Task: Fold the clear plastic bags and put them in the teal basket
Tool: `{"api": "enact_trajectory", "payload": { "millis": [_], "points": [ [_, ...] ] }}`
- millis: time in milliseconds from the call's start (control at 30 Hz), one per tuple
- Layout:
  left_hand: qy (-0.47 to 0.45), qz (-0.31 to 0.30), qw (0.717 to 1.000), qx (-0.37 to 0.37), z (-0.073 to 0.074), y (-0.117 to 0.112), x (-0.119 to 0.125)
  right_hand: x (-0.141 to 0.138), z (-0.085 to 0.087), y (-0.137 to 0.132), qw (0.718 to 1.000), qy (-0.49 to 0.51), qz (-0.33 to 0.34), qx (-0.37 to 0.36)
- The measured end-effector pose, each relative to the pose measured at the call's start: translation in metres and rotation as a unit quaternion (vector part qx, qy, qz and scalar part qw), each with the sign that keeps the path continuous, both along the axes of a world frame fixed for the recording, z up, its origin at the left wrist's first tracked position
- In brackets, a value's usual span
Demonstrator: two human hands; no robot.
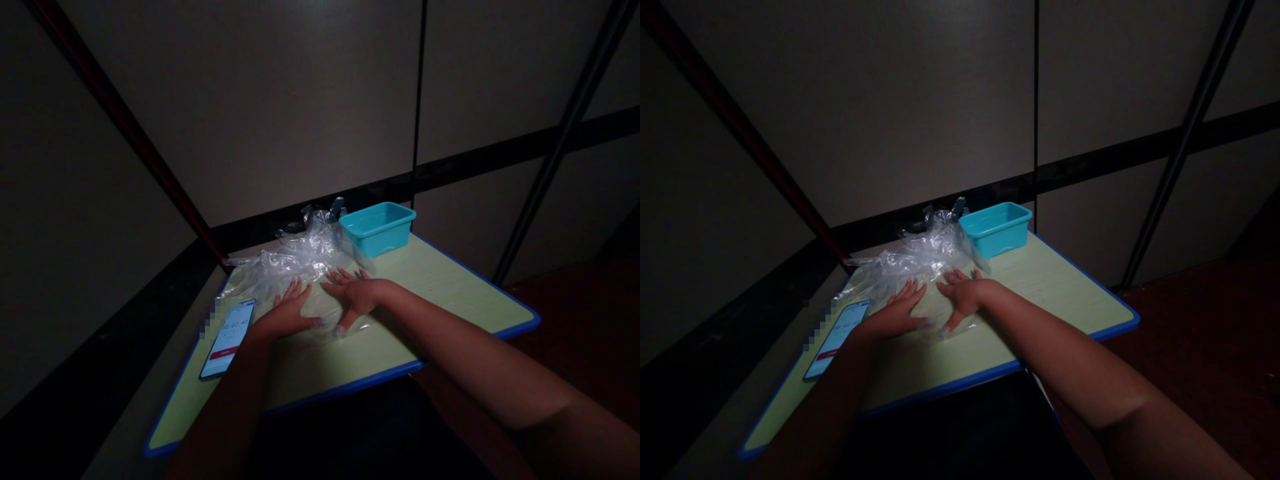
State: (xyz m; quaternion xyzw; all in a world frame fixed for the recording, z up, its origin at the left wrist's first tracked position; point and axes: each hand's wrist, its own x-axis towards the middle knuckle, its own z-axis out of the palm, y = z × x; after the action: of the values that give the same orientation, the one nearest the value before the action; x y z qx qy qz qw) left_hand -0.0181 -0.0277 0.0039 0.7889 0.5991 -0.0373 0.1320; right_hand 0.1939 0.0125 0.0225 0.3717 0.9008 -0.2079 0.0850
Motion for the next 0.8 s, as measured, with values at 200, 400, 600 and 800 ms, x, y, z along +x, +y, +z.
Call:
{"api": "enact_trajectory", "payload": {
  "millis": [200,400,600,800],
  "points": [
    [-0.019,0.009,1.0,0.024,0.0,0.0,0.0,-0.004,-0.001,-0.01,0.999,0.005,0.037,0.0],
    [-0.182,0.055,0.95,0.249,-0.004,0.012,-0.005,-0.002,0.002,-0.01,0.999,0.039,0.026,0.015],
    [-0.495,0.217,0.753,0.375,0.002,0.024,-0.018,0.002,-0.005,0.004,0.999,0.033,-0.013,0.022],
    [-0.704,0.291,0.597,0.251,0.009,0.024,-0.02,-0.006,-0.015,0.003,1.0,0.008,0.007,-0.002]
  ]
}}
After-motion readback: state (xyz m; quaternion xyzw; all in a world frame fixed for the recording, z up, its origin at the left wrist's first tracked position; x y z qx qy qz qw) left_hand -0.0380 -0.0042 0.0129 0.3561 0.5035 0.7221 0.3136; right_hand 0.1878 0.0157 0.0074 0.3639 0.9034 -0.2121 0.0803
